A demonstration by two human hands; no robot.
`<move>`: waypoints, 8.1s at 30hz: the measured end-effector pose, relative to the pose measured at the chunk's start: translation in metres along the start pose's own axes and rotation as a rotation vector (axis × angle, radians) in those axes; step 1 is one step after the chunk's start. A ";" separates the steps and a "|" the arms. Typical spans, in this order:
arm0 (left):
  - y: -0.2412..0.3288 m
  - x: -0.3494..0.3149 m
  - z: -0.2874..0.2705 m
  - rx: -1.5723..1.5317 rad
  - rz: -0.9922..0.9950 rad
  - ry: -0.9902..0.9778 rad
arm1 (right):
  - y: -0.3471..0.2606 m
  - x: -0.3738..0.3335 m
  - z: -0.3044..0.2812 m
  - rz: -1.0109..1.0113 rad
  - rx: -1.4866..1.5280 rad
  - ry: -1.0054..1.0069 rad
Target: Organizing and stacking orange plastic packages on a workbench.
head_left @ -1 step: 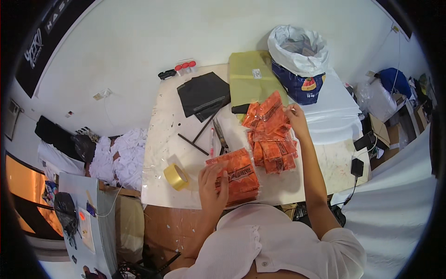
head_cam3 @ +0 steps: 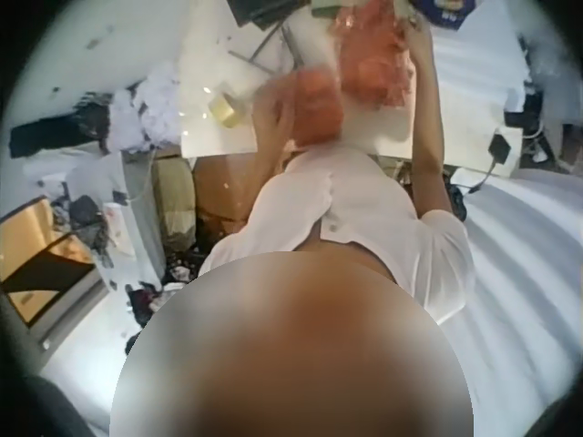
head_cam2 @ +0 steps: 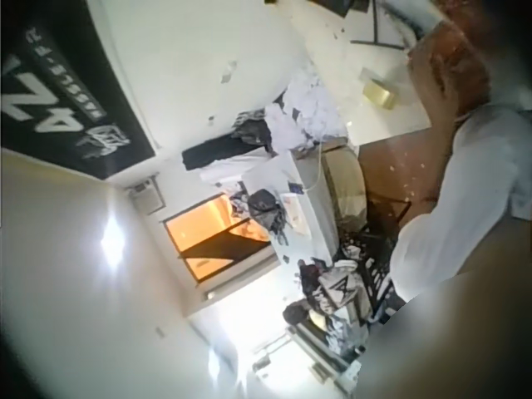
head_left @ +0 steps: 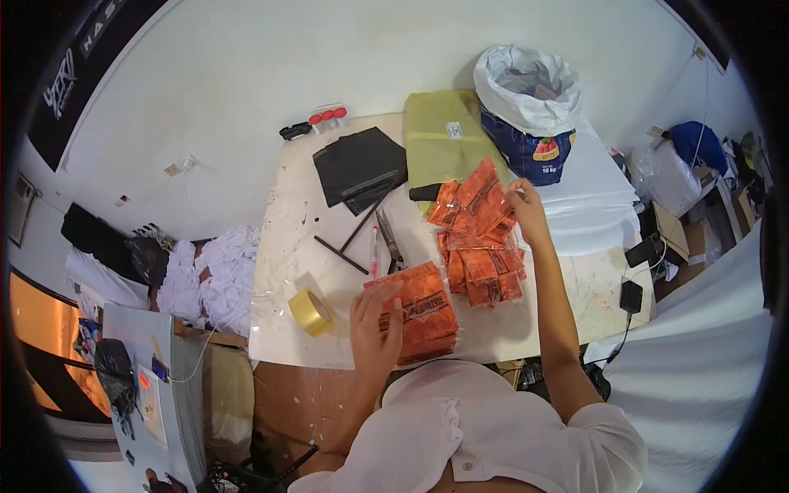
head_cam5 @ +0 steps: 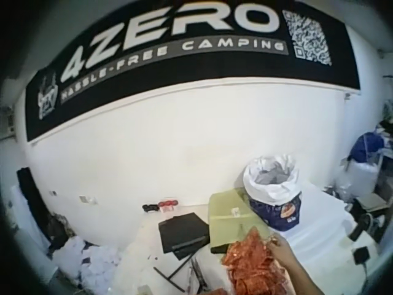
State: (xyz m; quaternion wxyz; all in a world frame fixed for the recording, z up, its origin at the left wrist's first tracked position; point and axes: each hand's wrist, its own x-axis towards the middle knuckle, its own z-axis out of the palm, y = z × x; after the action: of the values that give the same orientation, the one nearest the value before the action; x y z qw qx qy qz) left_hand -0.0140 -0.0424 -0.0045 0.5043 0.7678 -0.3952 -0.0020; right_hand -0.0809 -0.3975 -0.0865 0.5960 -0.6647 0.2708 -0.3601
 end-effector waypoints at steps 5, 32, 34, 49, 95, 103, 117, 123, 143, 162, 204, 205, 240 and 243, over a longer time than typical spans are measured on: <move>-0.018 0.007 -0.003 0.287 -0.123 -0.052 | -0.094 -0.030 0.013 0.124 0.634 -0.151; -0.065 0.000 0.009 -1.060 -0.582 -0.086 | -0.091 -0.171 0.077 0.308 0.189 -0.559; -0.063 0.002 0.005 -1.061 -0.577 -0.128 | -0.089 -0.164 0.076 0.262 0.157 -0.587; -0.075 -0.003 0.016 -0.770 -0.446 -0.128 | -0.107 -0.152 0.100 -0.356 -0.652 -0.351; -0.069 -0.009 0.004 -0.259 -0.322 -0.227 | 0.073 -0.002 0.059 0.266 -0.933 0.211; -0.051 -0.002 -0.015 -0.112 -0.283 -0.092 | 0.076 0.020 0.039 0.105 -0.485 -0.022; 0.058 0.053 -0.012 -0.250 -0.008 0.090 | -0.176 -0.075 0.046 -0.166 0.260 -0.617; 0.019 0.036 -0.007 -0.733 -0.401 -0.012 | -0.146 -0.069 0.060 0.245 0.051 -0.754; -0.031 -0.008 -0.025 -0.105 -0.588 -0.162 | -0.069 -0.090 0.083 0.094 -0.200 -0.585; -0.040 0.018 0.032 0.282 -0.102 -0.146 | -0.075 -0.158 0.139 -0.422 -0.815 -0.362; -0.182 0.047 0.033 -0.561 -0.489 -0.793 | -0.010 -0.027 0.115 0.850 0.387 -1.285; -0.187 0.049 0.034 -0.558 -0.494 -0.799 | -0.018 -0.026 0.122 0.816 0.196 -1.336; -0.254 0.021 0.042 -0.519 -0.709 -1.472 | -0.053 -0.061 0.156 0.706 -0.460 -1.746; -0.235 0.032 0.061 -0.688 -0.924 -1.421 | -0.030 -0.059 0.144 0.604 -0.254 -1.612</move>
State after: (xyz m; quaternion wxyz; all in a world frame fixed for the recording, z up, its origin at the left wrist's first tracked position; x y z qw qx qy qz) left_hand 0.1251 -0.0672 -0.2044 0.2924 0.4750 -0.2437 -0.7934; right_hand -0.0025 -0.2610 -0.0708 0.5974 -0.6783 -0.0307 0.4266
